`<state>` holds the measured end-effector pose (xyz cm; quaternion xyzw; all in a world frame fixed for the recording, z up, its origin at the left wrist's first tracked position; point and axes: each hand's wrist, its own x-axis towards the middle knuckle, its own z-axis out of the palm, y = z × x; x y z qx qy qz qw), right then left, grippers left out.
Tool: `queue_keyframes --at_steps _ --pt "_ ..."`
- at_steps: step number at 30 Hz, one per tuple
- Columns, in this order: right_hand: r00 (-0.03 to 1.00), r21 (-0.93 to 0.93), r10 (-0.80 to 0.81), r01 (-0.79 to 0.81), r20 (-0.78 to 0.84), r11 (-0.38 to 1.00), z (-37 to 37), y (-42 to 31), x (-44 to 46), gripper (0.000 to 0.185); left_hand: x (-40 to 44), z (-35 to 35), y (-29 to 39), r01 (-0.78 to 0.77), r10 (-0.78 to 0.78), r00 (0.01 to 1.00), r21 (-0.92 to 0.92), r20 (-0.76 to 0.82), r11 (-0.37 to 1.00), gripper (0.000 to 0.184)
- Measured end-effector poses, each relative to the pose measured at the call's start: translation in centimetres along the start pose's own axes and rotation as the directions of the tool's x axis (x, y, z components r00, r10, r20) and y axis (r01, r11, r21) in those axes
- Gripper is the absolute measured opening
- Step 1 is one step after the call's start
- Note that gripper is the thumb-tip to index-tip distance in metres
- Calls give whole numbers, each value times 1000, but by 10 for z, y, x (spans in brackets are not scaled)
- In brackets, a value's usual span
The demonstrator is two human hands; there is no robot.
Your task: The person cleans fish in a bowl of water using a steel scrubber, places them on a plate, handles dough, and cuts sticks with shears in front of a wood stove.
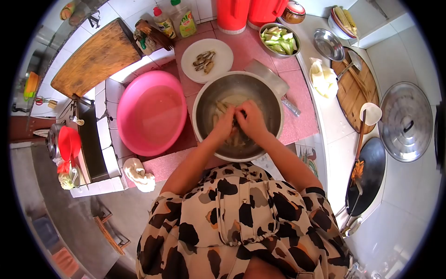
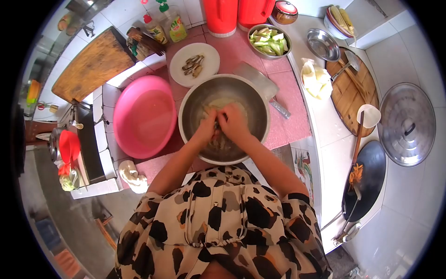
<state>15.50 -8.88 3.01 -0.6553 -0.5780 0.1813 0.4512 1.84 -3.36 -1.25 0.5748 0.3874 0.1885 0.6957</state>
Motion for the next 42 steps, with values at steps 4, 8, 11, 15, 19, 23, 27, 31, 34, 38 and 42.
queue_keyframes --at_steps 4,8,11,15,19,23,27,31,34,38,42 --pt "985 -31 66 -72 -159 997 -22 7 23 7 -12 1 38 336 -305 941 -328 146 883 44" --pt "983 -260 172 -182 -61 948 -32 32 19 19 -3 -6 39 376 -344 926 -472 157 797 32" --pt "942 -511 292 -172 165 842 -14 37 3 27 5 -11 32 238 -226 971 -273 78 932 26" --pt "937 -397 280 -181 208 900 -2 60 -10 27 -2 -24 53 158 -158 987 15 0 987 28" --pt "985 -87 142 -151 -101 985 -23 23 5 25 2 -23 32 221 -255 965 -342 -56 913 28" --pt "994 2 -25 25 -110 1000 -5 -9 9 19 8 -3 13 179 -251 966 -537 -64 824 26" --pt "993 -118 23 -37 -118 992 7 15 14 13 6 11 6 196 -276 959 -568 -58 799 25" --pt "978 -116 74 -98 -194 988 -18 28 25 11 4 14 6 181 -279 953 -516 -119 837 26" --pt "983 -73 -154 147 -100 986 -23 -4 19 12 6 8 5 149 -209 975 -483 -73 863 30" --pt "985 -177 -140 122 -97 977 -4 29 15 14 9 6 14 214 -246 969 -510 4 833 34" --pt "979 -158 120 -147 -167 976 -32 34 23 17 5 -3 17 173 -233 970 -469 -73 866 39"
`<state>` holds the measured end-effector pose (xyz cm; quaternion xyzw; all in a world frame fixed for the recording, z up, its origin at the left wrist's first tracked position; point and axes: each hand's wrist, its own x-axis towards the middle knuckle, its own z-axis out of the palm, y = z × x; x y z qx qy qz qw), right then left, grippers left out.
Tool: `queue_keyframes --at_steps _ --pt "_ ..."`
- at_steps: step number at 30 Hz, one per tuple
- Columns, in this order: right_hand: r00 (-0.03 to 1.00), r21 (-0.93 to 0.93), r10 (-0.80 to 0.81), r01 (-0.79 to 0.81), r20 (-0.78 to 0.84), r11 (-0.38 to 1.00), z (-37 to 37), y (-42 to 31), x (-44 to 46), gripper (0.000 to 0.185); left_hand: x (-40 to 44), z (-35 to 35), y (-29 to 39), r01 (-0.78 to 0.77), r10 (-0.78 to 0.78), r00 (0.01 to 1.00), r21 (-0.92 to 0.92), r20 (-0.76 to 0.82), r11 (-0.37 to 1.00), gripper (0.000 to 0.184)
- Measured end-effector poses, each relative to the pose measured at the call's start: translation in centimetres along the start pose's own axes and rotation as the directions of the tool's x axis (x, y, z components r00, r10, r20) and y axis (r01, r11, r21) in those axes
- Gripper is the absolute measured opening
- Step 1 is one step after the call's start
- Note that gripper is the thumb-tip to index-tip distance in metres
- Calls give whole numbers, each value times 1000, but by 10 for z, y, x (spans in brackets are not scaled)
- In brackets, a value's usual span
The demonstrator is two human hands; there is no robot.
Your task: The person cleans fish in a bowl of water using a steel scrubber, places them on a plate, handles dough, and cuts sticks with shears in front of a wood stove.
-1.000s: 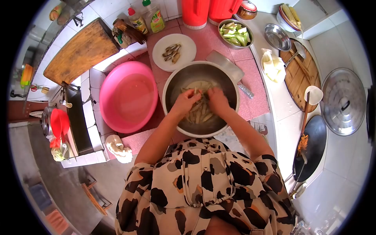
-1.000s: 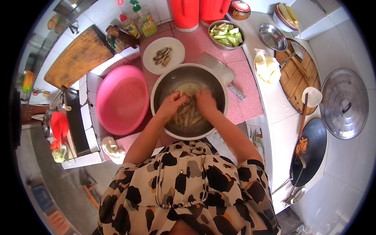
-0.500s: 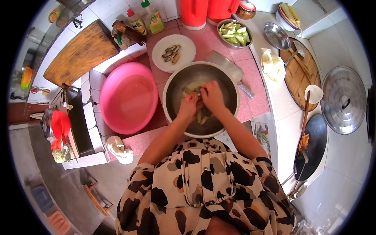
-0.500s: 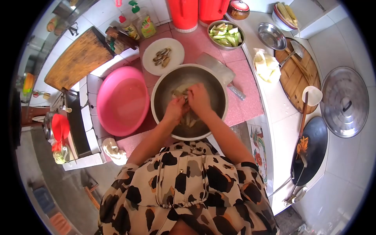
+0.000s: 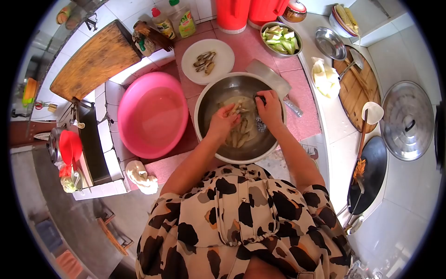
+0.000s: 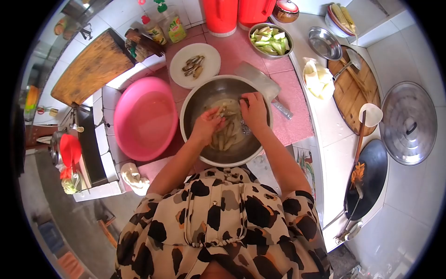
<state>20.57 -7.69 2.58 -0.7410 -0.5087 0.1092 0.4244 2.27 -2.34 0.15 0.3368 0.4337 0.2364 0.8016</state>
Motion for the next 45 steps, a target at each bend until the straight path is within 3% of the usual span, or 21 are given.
queue_keyframes --at_steps 4,7,8,10,11,13,16,19,20,22,23,24,27,28,31,34,37,40,42,44,45 --pt "921 -422 192 -34 338 906 14 13 -18 23 8 -12 2 20 -21 997 11 75 1000 45" --pt "912 -293 66 60 404 954 26 20 -30 23 8 -17 5 37 -48 996 152 69 988 48" --pt "939 -169 70 -13 336 986 24 25 -28 22 7 -18 6 64 -74 996 216 40 974 49" --pt "966 -116 129 -104 226 988 14 22 -21 21 -9 -5 26 122 -122 992 333 -22 935 51" --pt "972 -86 160 -147 173 985 9 19 -17 21 -10 -6 26 -5 2 1000 446 7 895 53" --pt "990 44 45 -51 137 998 -4 1 -13 23 -14 -11 23 -245 227 967 635 113 732 55" --pt "993 142 -52 36 108 989 -10 -23 -9 25 -8 -15 23 -16 -29 987 277 158 961 46" --pt "979 205 -178 155 97 966 -4 -49 -10 22 -16 -10 26 -53 3 983 271 181 961 45" --pt "965 269 -206 158 160 950 -1 -56 -13 18 -15 -13 24 -79 9 973 300 229 951 45" --pt "958 235 -222 177 183 956 17 -53 -23 14 -8 -18 20 -139 18 944 351 329 926 46" --pt "953 219 -231 187 195 958 24 -48 -27 12 -9 -18 16 -119 13 957 351 288 929 45" --pt "954 84 -248 237 167 968 24 -42 -20 8 -13 -16 12 -98 11 970 349 245 932 44" --pt "992 -41 -90 94 92 995 9 -29 -8 7 -20 -12 20 -100 15 972 355 235 930 43" --pt "994 16 -14 13 106 1000 3 -33 -9 6 -22 -11 23 -110 19 968 355 249 929 42" --pt "968 46 -229 225 98 973 1 -58 -14 7 -9 -15 20 -107 13 975 424 220 899 42" --pt "969 214 -232 210 83 954 20 -64 -30 6 -5 -17 20 -250 102 939 451 327 857 42" --pt "981 18 -167 166 98 986 20 -44 -19 8 -19 -9 28 -47 -36 969 326 242 944 44" --pt "994 11 -18 19 -112 1000 -5 -35 -14 9 -14 -18 45 -172 79 972 442 222 880 46" --pt "994 -41 -24 20 -106 999 -16 -25 -16 10 -2 -26 73 -236 170 970 511 174 827 49" --pt "996 -103 -21 13 -82 995 -21 -17 -22 11 15 -29 100 -334 355 932 545 70 769 43" --pt "997 -114 12 -21 -73 993 -20 -16 -25 13 24 -34 110 -478 615 778 756 128 447 44"
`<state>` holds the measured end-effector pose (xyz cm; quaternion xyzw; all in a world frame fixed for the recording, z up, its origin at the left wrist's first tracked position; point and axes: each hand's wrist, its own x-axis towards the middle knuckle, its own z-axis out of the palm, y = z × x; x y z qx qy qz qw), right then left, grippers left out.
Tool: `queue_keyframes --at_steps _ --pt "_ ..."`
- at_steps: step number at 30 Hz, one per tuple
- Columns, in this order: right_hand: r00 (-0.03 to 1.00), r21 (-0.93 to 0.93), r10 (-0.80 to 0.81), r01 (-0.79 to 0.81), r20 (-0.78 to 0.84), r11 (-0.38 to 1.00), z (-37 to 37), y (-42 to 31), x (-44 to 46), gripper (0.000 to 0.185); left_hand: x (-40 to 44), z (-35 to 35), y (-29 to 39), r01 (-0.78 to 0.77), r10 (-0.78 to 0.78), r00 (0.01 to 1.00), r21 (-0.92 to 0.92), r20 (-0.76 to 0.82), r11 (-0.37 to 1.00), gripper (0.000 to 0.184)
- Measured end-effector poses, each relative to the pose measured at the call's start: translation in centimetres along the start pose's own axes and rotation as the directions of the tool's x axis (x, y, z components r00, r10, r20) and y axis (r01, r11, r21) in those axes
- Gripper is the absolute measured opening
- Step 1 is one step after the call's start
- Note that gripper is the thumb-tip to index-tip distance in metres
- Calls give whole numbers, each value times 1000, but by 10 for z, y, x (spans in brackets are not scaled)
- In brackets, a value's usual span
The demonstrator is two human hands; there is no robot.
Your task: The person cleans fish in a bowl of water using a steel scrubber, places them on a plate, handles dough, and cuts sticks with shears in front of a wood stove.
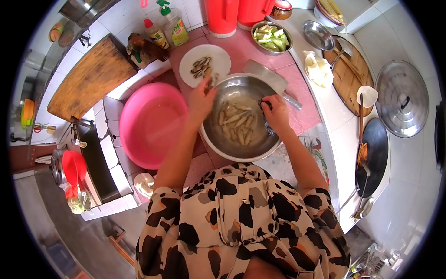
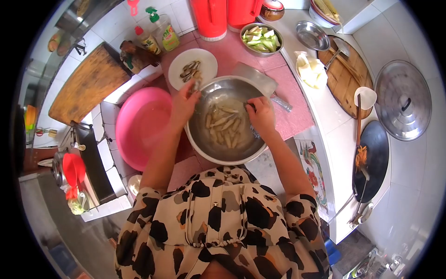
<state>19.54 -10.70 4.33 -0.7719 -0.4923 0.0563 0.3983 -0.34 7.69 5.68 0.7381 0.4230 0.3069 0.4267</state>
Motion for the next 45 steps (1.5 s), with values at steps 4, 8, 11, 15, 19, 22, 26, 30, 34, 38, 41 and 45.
queue_keyframes --at_steps 4,8,11,15,19,22,26,30,34,38,41,45 --pt "994 -35 93 -91 54 995 14 10 -17 19 7 -1 13 -445 506 862 521 28 729 33" --pt "982 -177 140 -116 129 977 31 23 -30 25 -22 51 -6 -561 290 768 383 571 734 25" --pt "959 -252 143 -80 243 964 31 16 -33 33 -30 96 -36 -589 280 777 494 564 640 23" --pt "898 -278 101 25 429 960 38 9 -38 35 -33 95 -38 -491 187 829 528 527 693 17" --pt "903 -284 157 -40 401 958 48 23 -24 28 -30 82 -39 197 -199 859 56 472 979 19" --pt "974 15 144 -149 177 989 44 33 -5 25 -38 58 -8 651 -405 719 -342 565 678 25" --pt "995 310 -57 31 76 950 24 -14 -2 19 -52 59 -20 731 -411 676 -487 612 479 27" --pt "966 423 -224 150 128 893 36 -45 -6 13 -65 63 -8 593 -369 792 -471 486 653 27" --pt "992 259 -85 57 96 964 42 -19 15 8 -80 74 19 607 -467 794 -539 388 584 28" --pt "999 284 -32 34 -13 958 10 -26 26 6 -73 67 33 635 -479 772 -545 418 547 28" --pt "981 395 -190 160 37 904 22 -40 3 7 -72 73 22 615 -419 788 -572 451 543 31" --pt "981 301 -185 157 65 940 30 -31 13 9 -80 84 15 539 -393 842 -531 370 654 30"
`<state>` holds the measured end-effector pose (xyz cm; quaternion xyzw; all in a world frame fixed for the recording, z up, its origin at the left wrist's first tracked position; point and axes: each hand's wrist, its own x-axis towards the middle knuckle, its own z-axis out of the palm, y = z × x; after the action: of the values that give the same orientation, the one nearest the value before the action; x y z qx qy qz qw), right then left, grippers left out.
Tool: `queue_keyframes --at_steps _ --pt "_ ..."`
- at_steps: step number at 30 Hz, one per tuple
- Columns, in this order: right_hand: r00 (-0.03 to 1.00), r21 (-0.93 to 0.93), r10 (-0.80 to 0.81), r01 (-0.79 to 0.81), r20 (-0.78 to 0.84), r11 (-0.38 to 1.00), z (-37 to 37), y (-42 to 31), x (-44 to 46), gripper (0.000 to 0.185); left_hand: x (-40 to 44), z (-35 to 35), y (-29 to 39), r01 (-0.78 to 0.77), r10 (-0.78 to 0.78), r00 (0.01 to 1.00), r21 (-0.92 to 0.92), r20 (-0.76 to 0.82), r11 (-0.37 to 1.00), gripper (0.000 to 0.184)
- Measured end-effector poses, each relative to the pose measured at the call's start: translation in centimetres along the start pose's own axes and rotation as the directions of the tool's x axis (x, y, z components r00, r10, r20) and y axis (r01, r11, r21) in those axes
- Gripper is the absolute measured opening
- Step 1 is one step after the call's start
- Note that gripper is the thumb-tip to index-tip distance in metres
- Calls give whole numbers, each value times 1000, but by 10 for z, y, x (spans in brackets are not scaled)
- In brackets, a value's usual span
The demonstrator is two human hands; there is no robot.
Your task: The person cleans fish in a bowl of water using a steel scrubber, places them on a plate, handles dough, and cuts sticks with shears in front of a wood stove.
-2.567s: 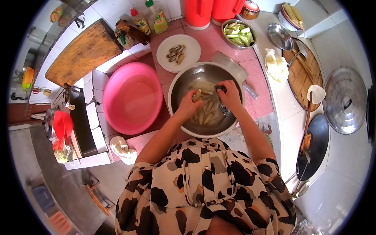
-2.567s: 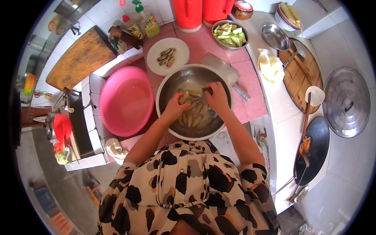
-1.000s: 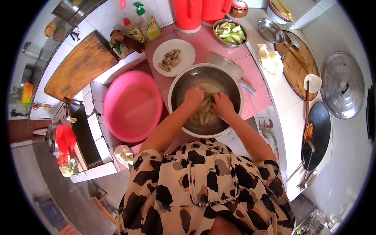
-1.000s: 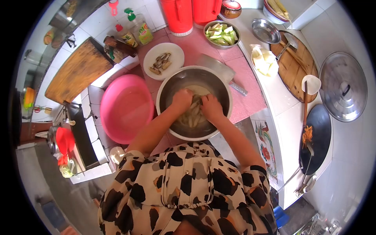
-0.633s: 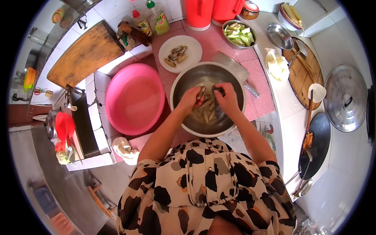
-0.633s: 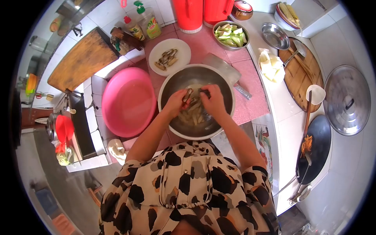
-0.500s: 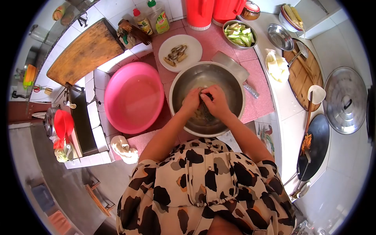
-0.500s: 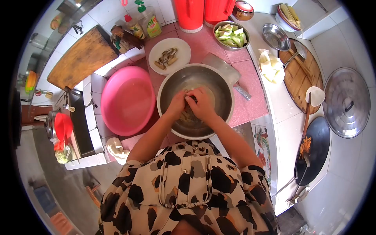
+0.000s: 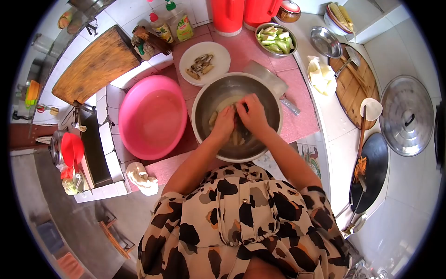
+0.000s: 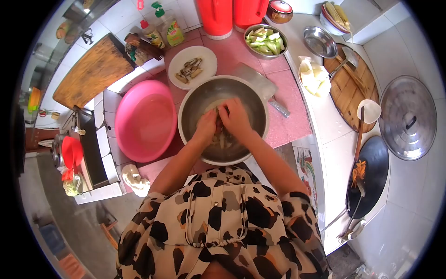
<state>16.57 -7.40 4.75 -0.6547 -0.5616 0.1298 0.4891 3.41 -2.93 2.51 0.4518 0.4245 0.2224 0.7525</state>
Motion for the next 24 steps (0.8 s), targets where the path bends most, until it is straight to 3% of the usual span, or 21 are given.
queue_keyframes --at_steps 1,4,7,8,11,14,17,18,20,24 --pt "1000 -56 -20 19 -14 998 0 8 2 10 0 -2 -3 33 -33 999 -13 31 999 29" --pt "988 -205 152 -154 -23 967 -13 47 6 12 2 1 3 115 -112 993 -98 40 988 27" --pt "969 -561 158 -24 192 828 -6 63 -12 15 1 -3 9 198 -204 979 -255 3 947 29" --pt "935 -666 167 91 312 740 3 66 -23 17 0 -4 9 225 -238 971 -315 -4 922 30" --pt "933 -378 121 17 338 926 19 89 -35 17 3 -11 6 262 -248 965 -365 84 893 36" --pt "975 -130 189 -173 121 976 -2 56 -12 16 3 -19 5 267 -238 963 -366 124 892 39" --pt "991 103 79 -90 105 991 -10 5 -9 13 10 -22 -4 324 -314 946 -239 81 915 42" --pt "994 142 -87 77 69 987 -7 -6 -9 10 9 -13 -1 289 -296 955 -246 9 925 41" --pt "997 112 -48 41 56 993 7 -6 -12 9 5 7 7 217 -257 957 -249 -137 944 39" --pt "998 -81 60 -60 -2 995 12 17 5 9 3 0 -7 175 -170 985 -160 40 972 33"
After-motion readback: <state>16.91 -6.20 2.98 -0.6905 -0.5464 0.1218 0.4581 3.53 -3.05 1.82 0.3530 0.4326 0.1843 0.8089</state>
